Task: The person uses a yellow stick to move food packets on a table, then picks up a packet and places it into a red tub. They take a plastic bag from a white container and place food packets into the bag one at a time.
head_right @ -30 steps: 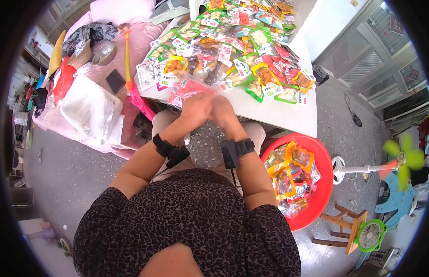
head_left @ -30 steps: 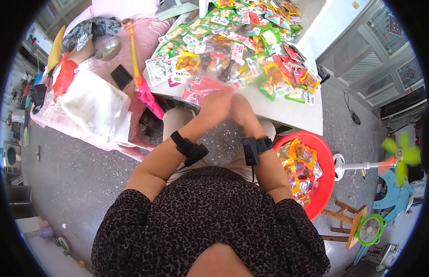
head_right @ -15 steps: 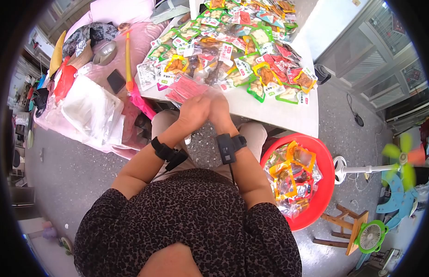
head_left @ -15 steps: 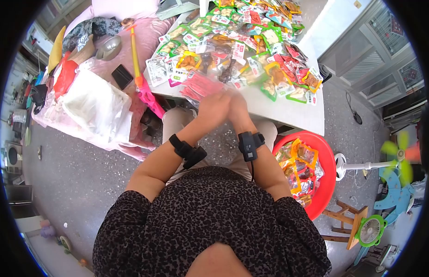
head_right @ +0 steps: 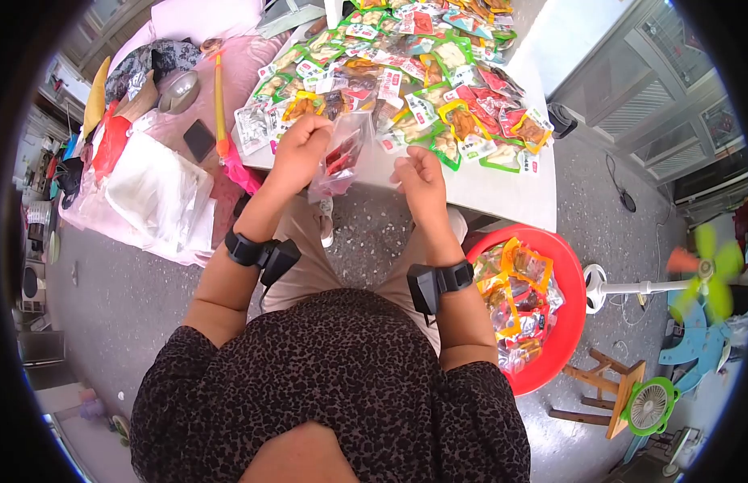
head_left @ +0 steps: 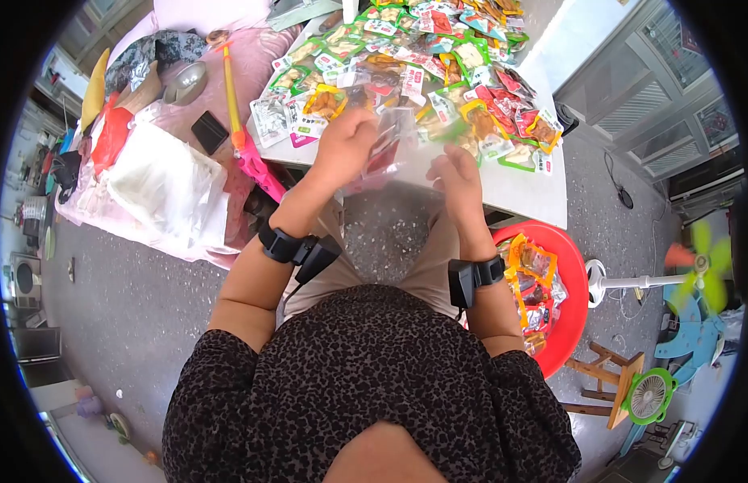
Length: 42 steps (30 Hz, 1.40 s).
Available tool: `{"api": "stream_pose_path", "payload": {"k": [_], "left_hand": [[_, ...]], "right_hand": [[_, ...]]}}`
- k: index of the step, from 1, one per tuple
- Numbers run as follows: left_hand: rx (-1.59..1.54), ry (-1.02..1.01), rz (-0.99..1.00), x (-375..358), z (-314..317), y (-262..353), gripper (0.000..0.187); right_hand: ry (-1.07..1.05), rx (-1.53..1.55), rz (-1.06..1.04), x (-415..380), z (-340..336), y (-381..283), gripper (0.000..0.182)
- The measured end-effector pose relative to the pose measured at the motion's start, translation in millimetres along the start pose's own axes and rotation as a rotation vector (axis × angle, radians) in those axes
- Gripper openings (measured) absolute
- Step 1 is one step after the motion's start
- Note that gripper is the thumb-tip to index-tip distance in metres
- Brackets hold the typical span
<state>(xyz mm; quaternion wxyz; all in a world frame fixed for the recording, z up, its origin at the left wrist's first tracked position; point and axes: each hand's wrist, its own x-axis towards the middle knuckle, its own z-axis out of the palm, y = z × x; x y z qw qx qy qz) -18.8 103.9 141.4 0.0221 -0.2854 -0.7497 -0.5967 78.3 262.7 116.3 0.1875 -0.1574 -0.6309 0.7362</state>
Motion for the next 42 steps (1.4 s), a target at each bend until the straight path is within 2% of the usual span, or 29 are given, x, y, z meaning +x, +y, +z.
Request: {"api": "stream_pose_path", "payload": {"k": [2, 6, 12, 14, 16, 18, 21, 23, 26, 29, 32, 35, 38, 39, 41, 42], "left_hand": [[-0.270, -0.045, -0.212, 3.9, -4.6, 15.3, 0.009], [-0.480, -0.142, -0.340, -10.0, 14.7, 25.6, 0.007], [-0.529, -0.381, -0.375, -29.5, 34.0, 26.1, 0.006], [-0.538, -0.452, -0.391, -32.1, 31.6, 27.9, 0.006], [-0.499, -0.526, -0.405, -31.6, 29.2, 29.9, 0.007], [-0.464, -0.599, -0.403, -32.0, 24.7, 31.7, 0.008], [-0.437, -0.678, -0.362, -31.0, 13.6, 27.8, 0.010], [-0.441, -0.696, -0.334, -31.6, 3.2, 18.5, 0.013], [-0.547, -0.509, -0.281, -45.8, -2.6, 20.2, 0.016], [-0.497, -0.616, -0.299, -55.6, -7.7, 4.9, 0.023], [-0.205, -0.593, -0.288, -58.1, -3.7, -1.8, 0.016], [-0.094, -0.571, -0.299, -56.3, 0.3, 6.0, 0.010], [0.273, -0.430, 0.236, -51.8, -4.7, 26.3, 0.006], [0.253, -0.412, 0.282, -50.8, -4.9, 30.6, 0.006], [0.204, -0.387, 0.374, -50.6, -7.0, 32.8, 0.006], [0.072, -0.388, 0.287, -51.1, -6.3, 29.8, 0.006]], "right_hand": [[-0.117, 0.029, 0.086, -10.5, -4.9, -8.5, 0.032], [-0.349, -0.051, 0.136, -24.6, -2.7, -38.9, 0.035], [-0.221, -0.002, 0.064, -20.0, -28.4, -14.9, 0.040], [-0.157, -0.234, -0.177, -13.5, -38.8, -1.8, 0.038], [-0.238, -0.300, -0.238, -14.0, -46.4, -0.1, 0.033], [-0.465, -0.194, -0.116, -18.1, -49.4, -10.0, 0.026], [-0.561, -0.168, -0.070, -22.7, -47.4, -18.0, 0.012], [-0.502, -0.135, -0.047, -27.1, -42.8, -24.5, 0.007], [-0.372, -0.081, -0.074, -31.3, -39.3, -30.4, 0.003], [-0.238, -0.012, -0.070, -33.9, -40.8, -35.0, 0.003], [-0.209, -0.005, -0.055, -32.8, -45.9, -30.3, 0.003], [-0.190, -0.104, -0.125, -33.1, -51.1, -26.9, 0.004], [-0.144, -0.260, -0.210, -32.4, -62.2, -18.2, 0.004], [-0.119, -0.319, -0.230, -34.4, -68.9, -15.7, 0.004], [-0.219, -0.349, -0.220, -44.4, -72.4, -18.8, 0.004], [-0.266, -0.362, -0.216, -48.5, -72.5, -20.9, 0.004]]}}
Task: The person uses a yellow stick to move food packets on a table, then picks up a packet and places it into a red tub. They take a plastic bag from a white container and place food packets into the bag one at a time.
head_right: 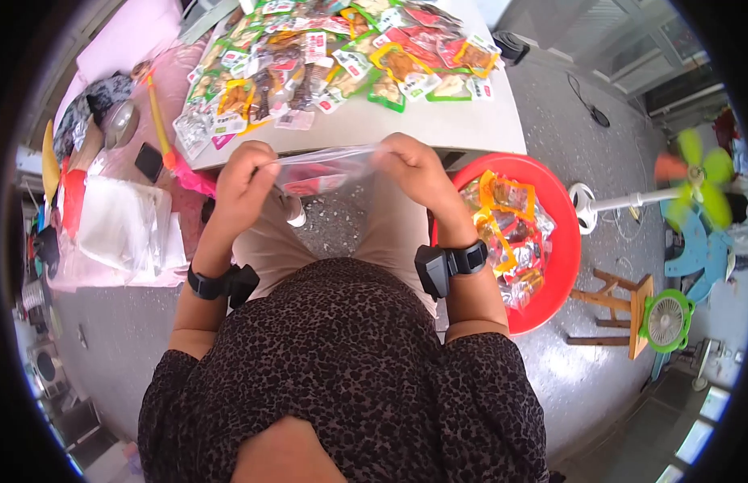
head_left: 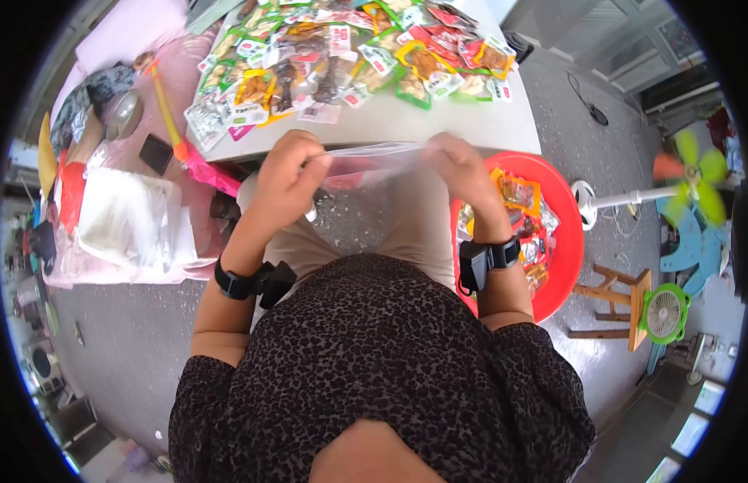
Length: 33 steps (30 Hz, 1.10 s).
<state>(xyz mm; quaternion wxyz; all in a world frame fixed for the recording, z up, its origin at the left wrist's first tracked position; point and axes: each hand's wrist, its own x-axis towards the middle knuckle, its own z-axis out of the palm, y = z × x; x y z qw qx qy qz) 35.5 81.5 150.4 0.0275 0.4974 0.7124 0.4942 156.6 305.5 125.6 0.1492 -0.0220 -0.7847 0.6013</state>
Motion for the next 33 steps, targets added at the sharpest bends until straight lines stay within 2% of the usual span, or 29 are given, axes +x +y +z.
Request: {"api": "stream_pose_path", "payload": {"k": [2, 3, 7, 10, 14, 17, 19, 21, 23, 25, 27, 28, 32, 33], "left_hand": [[-0.286, 0.019, -0.130, -3.4, 3.0, -6.9, 0.007], [-0.327, -0.016, -0.157, -6.2, 4.7, -9.1, 0.006], [-0.427, -0.148, -0.242, -13.0, 11.3, -10.4, 0.005], [-0.406, -0.197, -0.283, -15.4, 15.6, -12.3, 0.006], [-0.403, -0.186, -0.321, -19.0, 20.2, -17.2, 0.009], [-0.492, -0.157, -0.293, -22.3, 20.9, -32.2, 0.012], [-0.515, -0.135, -0.379, -25.3, 21.8, -45.8, 0.012], [-0.496, -0.131, -0.466, -31.5, 23.0, -61.7, 0.013], [-0.428, -0.188, -0.576, -42.2, 24.6, -81.1, 0.013], [-0.411, -0.204, -0.649, -60.8, 28.6, -104.1, 0.012], [-0.433, -0.202, -0.759, -80.5, 31.9, -123.1, 0.012], [-0.445, -0.199, -0.808, -86.4, 34.3, -130.1, 0.012], [-0.452, -0.227, -0.843, -99.0, 38.7, -141.3, 0.012], [-0.450, -0.231, -0.844, -98.6, 38.5, -141.4, 0.012]], "right_hand": [[-0.064, -0.095, 0.015, -4.9, 1.3, 1.1, 0.010], [-0.070, -0.131, 0.038, -6.3, 5.3, 3.5, 0.012], [-0.186, -0.032, 0.049, -14.7, 18.3, -2.4, 0.014], [-0.398, -0.211, -0.064, -11.0, 26.2, -10.5, 0.015], [-0.349, -0.206, -0.109, -12.8, 32.4, -1.4, 0.012], [-0.302, -0.200, -0.114, -11.2, 14.8, 1.4, 0.011], [-0.247, -0.257, -0.088, -18.4, -13.4, 3.2, 0.013], [-0.053, -0.183, -0.033, -38.4, -41.8, -4.3, 0.012], [0.024, -0.293, 0.147, -61.4, -75.8, -1.6, 0.010], [0.153, -0.068, 0.244, -89.0, -103.5, 2.6, 0.007], [0.246, -0.126, 0.372, -115.8, -131.0, 6.9, 0.008], [0.263, -0.081, 0.335, -125.2, -137.5, 6.3, 0.008], [0.358, -0.117, 0.674, -182.1, -172.2, 63.4, 0.007], [0.391, -0.251, 0.759, -193.5, -174.3, 77.3, 0.010]]}}
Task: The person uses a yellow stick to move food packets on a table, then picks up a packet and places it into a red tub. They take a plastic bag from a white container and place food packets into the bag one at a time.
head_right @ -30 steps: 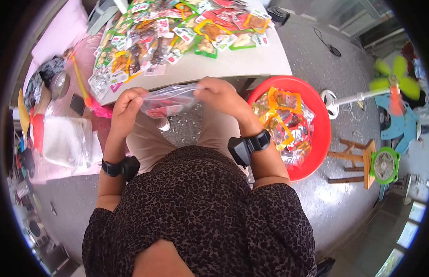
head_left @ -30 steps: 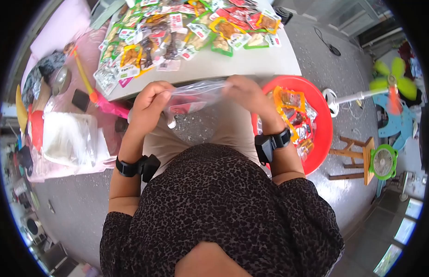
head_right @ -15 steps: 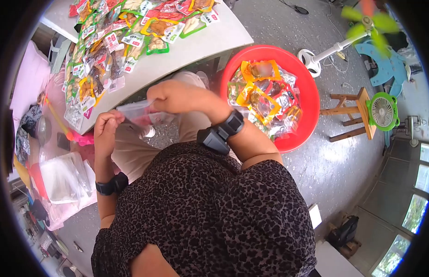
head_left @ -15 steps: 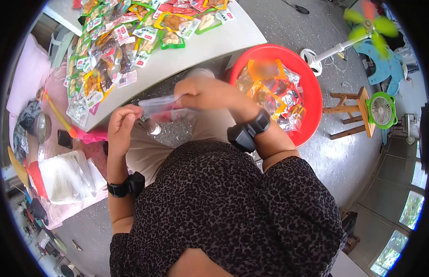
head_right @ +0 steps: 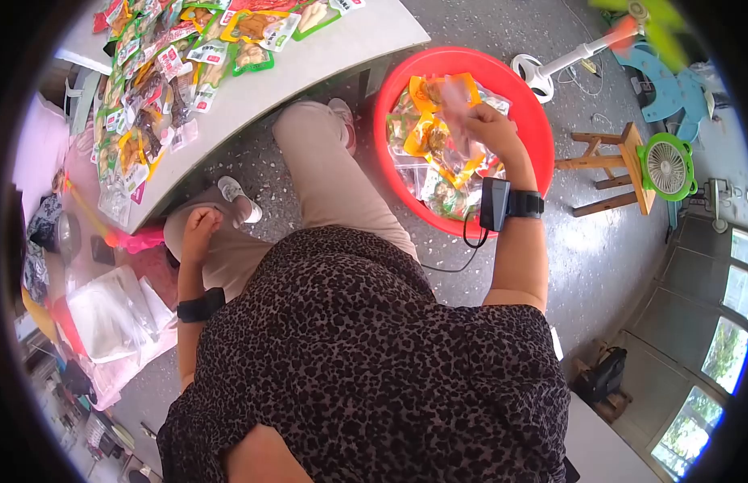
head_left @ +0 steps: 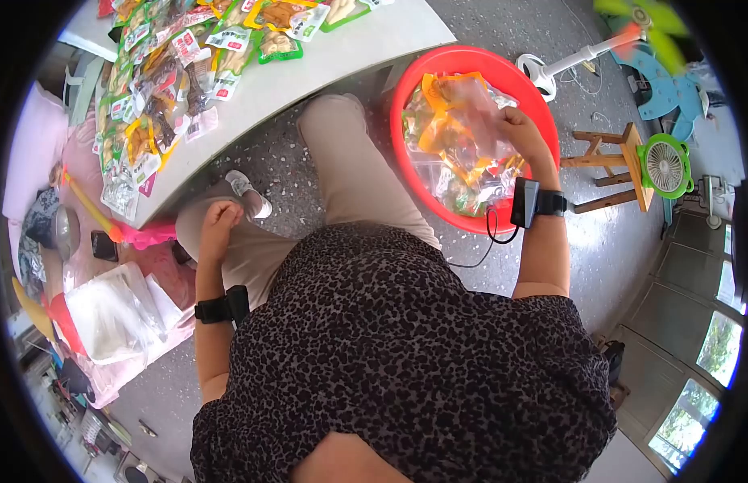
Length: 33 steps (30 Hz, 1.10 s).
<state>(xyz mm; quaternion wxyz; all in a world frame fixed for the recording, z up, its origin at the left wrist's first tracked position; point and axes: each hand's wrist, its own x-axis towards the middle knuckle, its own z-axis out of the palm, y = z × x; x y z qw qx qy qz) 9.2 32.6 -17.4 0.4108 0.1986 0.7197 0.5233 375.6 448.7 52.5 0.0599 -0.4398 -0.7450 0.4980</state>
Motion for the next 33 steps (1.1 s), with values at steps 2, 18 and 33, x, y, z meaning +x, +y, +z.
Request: {"api": "stream_pose_path", "payload": {"k": [2, 18, 33], "left_hand": [[-0.010, 0.010, -0.010, 1.4, -0.2, 1.8, 0.013], [-0.032, 0.031, -0.017, 5.2, -5.8, -9.5, 0.014], [-0.189, 0.170, 0.043, -16.3, -11.6, 13.7, 0.011]], "right_hand": [[0.162, -0.060, 0.017, 2.2, 2.8, 45.5, 0.016], [0.567, -0.498, 0.328, -36.7, -1.7, 226.8, 0.023], [-0.226, 0.167, 0.038, 54.0, 101.8, 26.2, 0.007]]}}
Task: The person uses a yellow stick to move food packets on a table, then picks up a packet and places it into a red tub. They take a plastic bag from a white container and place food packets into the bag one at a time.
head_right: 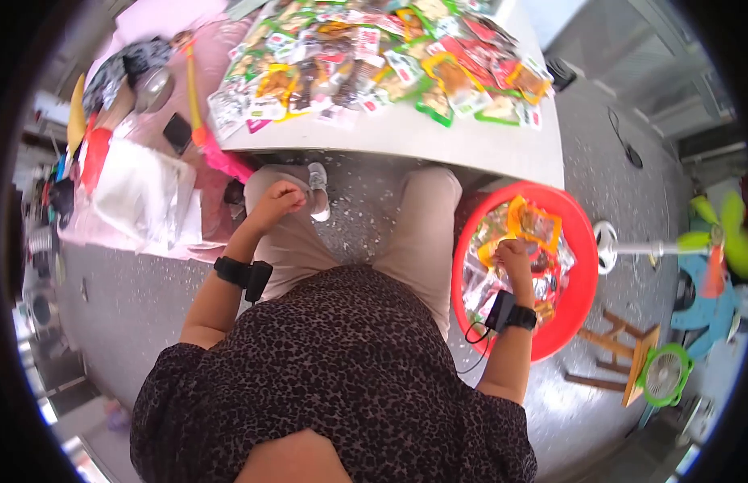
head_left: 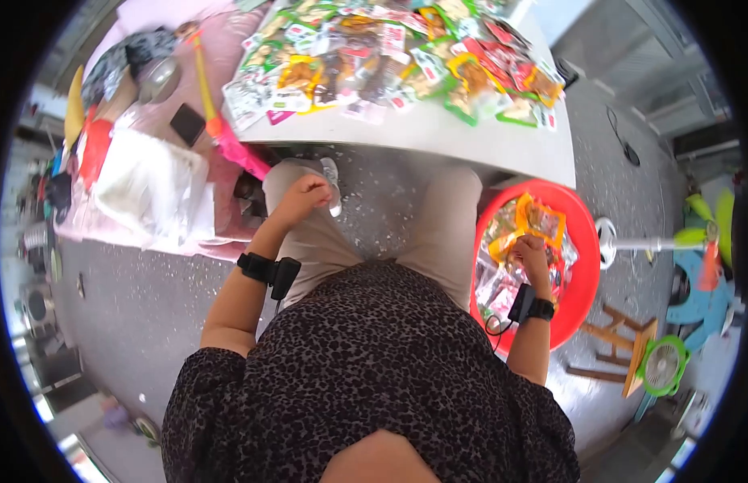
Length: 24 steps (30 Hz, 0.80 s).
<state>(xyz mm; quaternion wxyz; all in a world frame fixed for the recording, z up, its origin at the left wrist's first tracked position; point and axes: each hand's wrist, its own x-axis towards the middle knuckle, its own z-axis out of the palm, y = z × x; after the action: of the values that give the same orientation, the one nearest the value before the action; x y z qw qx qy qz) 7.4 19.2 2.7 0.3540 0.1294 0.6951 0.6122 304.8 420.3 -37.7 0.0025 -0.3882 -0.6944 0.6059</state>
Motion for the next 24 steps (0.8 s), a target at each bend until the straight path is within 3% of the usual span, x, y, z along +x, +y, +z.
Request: {"api": "stream_pose_path", "payload": {"k": [4, 7, 8, 9, 11, 15, 19, 22, 24], "left_hand": [[0.060, 0.198, 0.143, -16.7, -39.5, 14.5, 0.011], [0.033, 0.471, 0.274, -36.1, -82.4, 27.7, 0.010], [0.163, 0.580, 0.280, -44.2, -103.9, 30.8, 0.009], [0.094, 0.693, 0.176, -50.2, -125.6, 29.5, 0.013], [0.716, 1.035, 0.442, -68.2, -160.0, 38.9, 0.017], [1.088, 1.327, 0.239, -91.3, -245.7, 21.3, 0.031], [1.113, 1.323, -0.212, -101.4, -292.3, -4.2, 0.040], [1.069, 1.137, -0.402, -101.2, -302.9, -8.0, 0.044], [1.023, 1.088, -0.407, -98.4, -307.8, -5.8, 0.040]], "right_hand": [[0.069, 0.010, -0.211, 6.7, 48.6, -96.3, 0.012], [0.088, 0.040, -0.400, 31.1, 89.0, -113.6, 0.015], [0.109, 0.055, -0.459, 38.2, 101.8, -113.7, 0.016], [0.124, -0.005, -0.517, 44.2, 114.2, -112.3, 0.016], [0.165, -0.103, -0.653, 48.9, 138.9, -112.0, 0.015], [0.275, -0.324, -0.829, 68.8, 169.3, -83.5, 0.014], [0.334, -0.587, -1.093, 59.3, 180.0, -96.3, 0.017], [0.325, -0.653, -1.117, 60.8, 180.0, -98.2, 0.015], [0.314, -0.673, -1.085, 58.9, 180.2, -100.6, 0.015]]}}
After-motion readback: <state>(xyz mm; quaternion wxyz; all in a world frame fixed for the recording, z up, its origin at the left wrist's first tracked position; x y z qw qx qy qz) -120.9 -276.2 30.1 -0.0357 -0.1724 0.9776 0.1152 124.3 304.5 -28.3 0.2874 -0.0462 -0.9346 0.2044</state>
